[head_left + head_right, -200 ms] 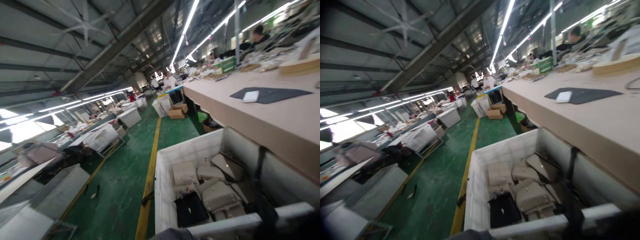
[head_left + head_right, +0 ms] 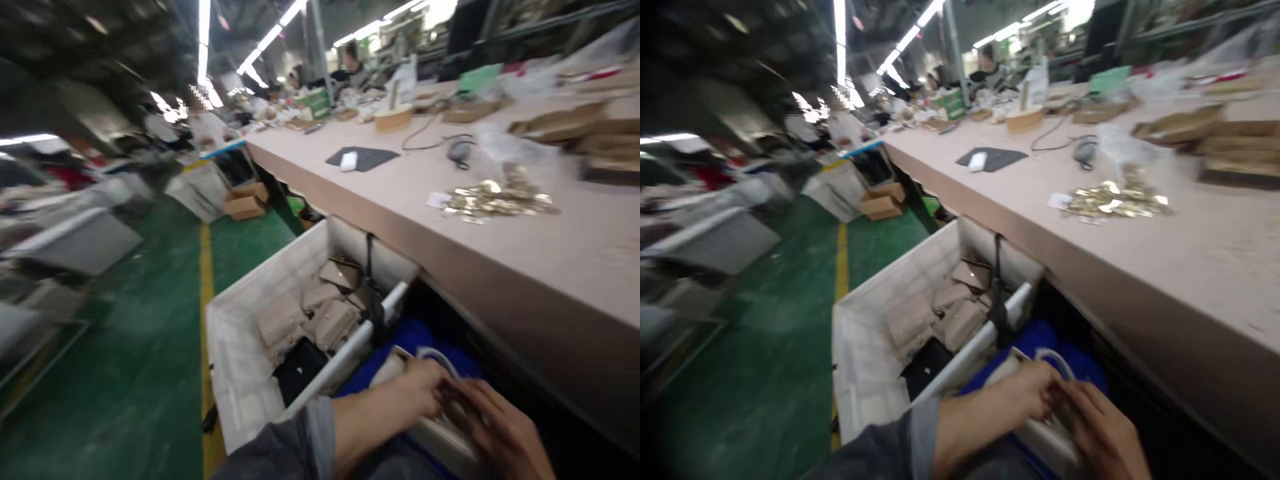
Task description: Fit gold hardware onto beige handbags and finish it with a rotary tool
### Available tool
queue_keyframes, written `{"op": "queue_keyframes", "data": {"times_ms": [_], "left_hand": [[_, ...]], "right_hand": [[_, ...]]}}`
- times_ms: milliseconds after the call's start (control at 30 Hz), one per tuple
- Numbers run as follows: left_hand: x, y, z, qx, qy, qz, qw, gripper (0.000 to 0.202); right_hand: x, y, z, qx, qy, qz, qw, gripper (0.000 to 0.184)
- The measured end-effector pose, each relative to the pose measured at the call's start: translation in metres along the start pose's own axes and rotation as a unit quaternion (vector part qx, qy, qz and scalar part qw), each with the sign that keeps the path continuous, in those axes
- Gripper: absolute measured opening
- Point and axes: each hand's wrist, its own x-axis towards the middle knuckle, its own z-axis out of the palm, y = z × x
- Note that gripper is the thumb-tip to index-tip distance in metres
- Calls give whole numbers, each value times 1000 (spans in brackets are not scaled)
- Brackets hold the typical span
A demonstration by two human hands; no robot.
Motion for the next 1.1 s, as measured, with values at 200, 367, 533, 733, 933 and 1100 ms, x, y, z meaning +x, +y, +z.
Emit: {"op": "queue_keyframes", "data": {"times_ms": [200,367,533,733,933,1100], "left_hand": [[-7,-18,62,81,-112,-60,989,26],[-12,-4,45,201,-123,199,951,17],[3,-5,51,191,-237,111,946,19],[11,-21,58,160,-236,71,956,20],[13,-26,56,153,-237,66,957,22],[7,-21,58,171,-235,57,955,22]], "right_hand": [[-3,23,-8,62,43,210,975,26],[-9,31,-3,170,46,281,943,31],[-15,33,-4,199,36,297,933,30],[-12,32,-5,174,21,281,944,32],[-11,31,-5,159,10,276,948,32],[-17,39,0,155,16,304,940,30]]}}
